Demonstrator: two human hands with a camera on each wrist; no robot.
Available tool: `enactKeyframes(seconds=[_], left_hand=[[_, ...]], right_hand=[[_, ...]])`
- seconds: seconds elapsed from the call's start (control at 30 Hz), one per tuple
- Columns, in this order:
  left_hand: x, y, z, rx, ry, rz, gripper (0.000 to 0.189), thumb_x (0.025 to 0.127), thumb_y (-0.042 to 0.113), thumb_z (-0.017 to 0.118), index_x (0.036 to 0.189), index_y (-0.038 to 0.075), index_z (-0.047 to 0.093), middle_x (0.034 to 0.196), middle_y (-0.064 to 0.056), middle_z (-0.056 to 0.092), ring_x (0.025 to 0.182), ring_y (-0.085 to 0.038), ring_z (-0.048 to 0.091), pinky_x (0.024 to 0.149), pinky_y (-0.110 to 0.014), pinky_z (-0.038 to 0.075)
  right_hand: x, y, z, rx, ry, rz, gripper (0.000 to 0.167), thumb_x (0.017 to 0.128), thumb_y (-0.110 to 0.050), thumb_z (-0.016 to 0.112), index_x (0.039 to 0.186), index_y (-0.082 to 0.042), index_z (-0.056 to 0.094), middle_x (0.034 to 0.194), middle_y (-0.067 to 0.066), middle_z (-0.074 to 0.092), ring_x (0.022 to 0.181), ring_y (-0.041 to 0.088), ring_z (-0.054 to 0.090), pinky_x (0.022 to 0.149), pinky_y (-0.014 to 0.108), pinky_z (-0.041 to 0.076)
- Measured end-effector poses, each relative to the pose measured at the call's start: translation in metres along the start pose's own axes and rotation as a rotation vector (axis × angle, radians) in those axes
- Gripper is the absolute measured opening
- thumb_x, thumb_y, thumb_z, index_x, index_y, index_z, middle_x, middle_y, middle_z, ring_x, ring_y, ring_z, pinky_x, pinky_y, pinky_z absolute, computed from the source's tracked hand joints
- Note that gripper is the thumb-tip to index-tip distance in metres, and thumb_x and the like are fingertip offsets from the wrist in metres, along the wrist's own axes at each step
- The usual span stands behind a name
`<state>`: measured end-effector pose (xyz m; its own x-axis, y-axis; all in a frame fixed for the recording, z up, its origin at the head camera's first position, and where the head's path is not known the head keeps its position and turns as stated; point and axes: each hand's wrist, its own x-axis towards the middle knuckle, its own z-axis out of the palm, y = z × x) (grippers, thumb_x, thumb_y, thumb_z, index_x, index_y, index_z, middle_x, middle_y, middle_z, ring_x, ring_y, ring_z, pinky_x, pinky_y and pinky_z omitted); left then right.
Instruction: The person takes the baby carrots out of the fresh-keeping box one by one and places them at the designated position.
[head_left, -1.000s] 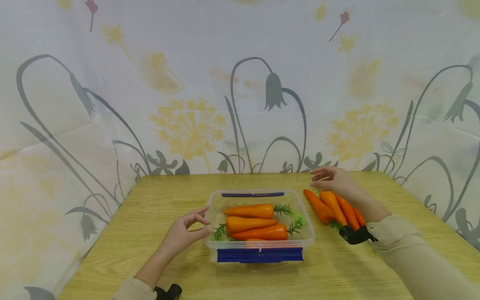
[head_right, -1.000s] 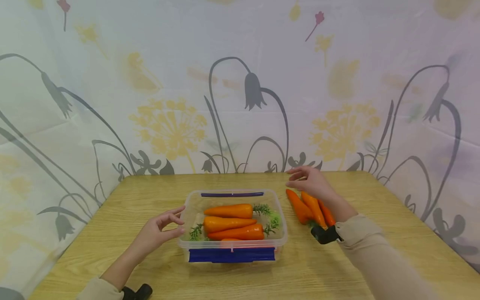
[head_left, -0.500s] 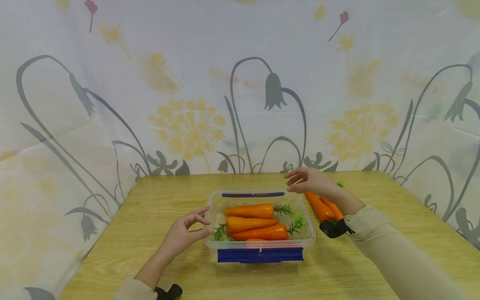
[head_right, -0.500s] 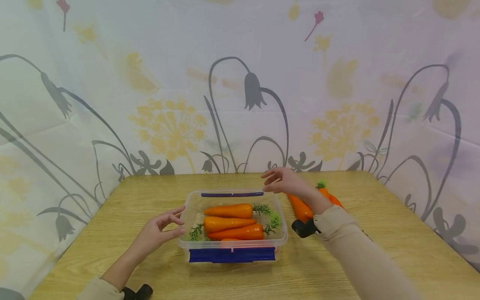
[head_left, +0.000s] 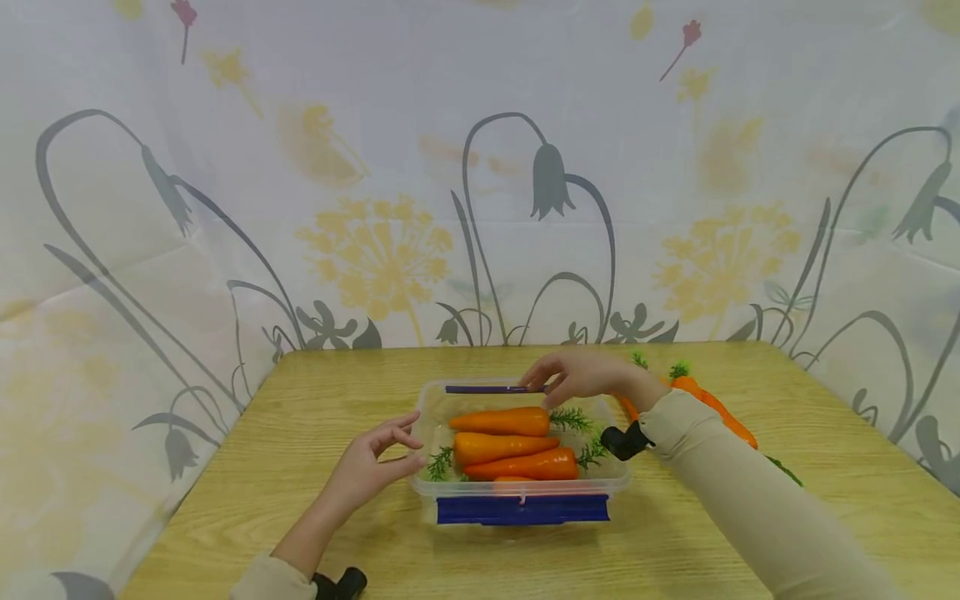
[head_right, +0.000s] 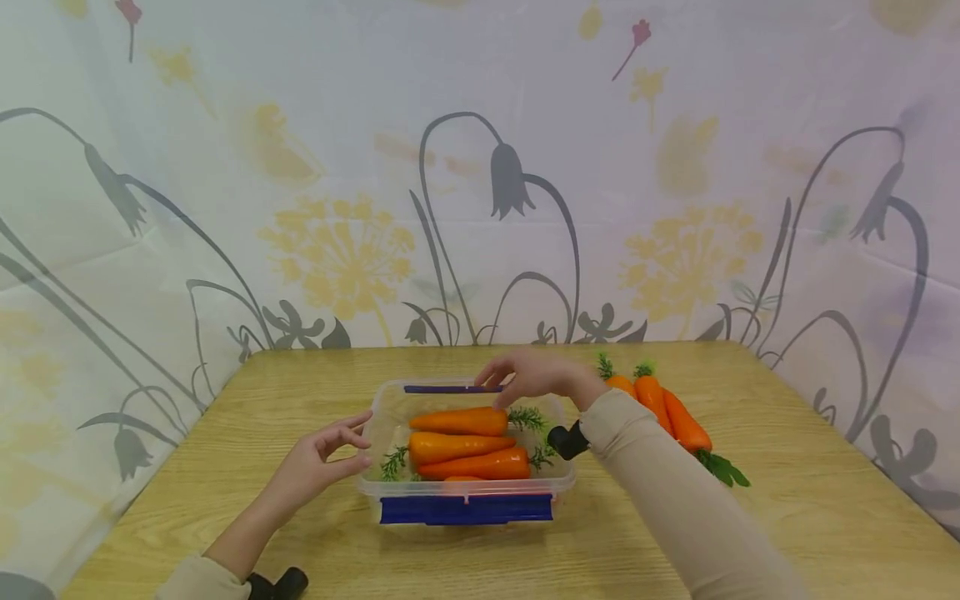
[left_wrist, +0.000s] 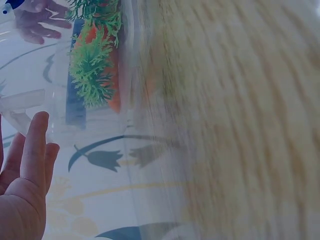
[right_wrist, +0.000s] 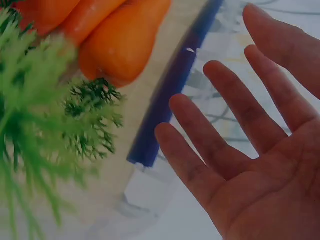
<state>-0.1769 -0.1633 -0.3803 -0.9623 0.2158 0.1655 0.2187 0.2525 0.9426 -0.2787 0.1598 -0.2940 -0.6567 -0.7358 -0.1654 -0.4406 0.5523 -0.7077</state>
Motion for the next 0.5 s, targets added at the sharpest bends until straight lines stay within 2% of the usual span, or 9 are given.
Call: enactKeyframes(seconds=[0.23, 0.5], left_hand=[[-0.001, 0.001, 0.000, -0.016, -0.008, -0.007, 0.024, 0.082, 0.013, 0.072, 0.098, -0.002, 0.064, 0.142, -0.005, 0.043, 0.133, -0.033, 0.029, 0.104, -0.056, 0.026], [0.000, 0.000, 0.000, -0.006, -0.007, -0.008, 0.021, 0.083, 0.010, 0.071, 0.098, -0.002, 0.065, 0.142, -0.005, 0.043, 0.133, -0.033, 0.029, 0.104, -0.055, 0.026]], right_hand=[[0.018, 0.001, 0.018, -0.154, -0.088, 0.082, 0.049, 0.082, 0.002, 0.066, 0.128, -0.006, 0.054, 0.130, 0.015, 0.049, 0.121, 0.032, 0.043, 0.096, 0.040, 0.042], [0.027, 0.006, 0.032, -0.215, -0.134, 0.207, 0.061, 0.076, 0.003, 0.071, 0.131, -0.014, 0.052, 0.127, 0.013, 0.047, 0.115, 0.031, 0.046, 0.081, 0.036, 0.048]])
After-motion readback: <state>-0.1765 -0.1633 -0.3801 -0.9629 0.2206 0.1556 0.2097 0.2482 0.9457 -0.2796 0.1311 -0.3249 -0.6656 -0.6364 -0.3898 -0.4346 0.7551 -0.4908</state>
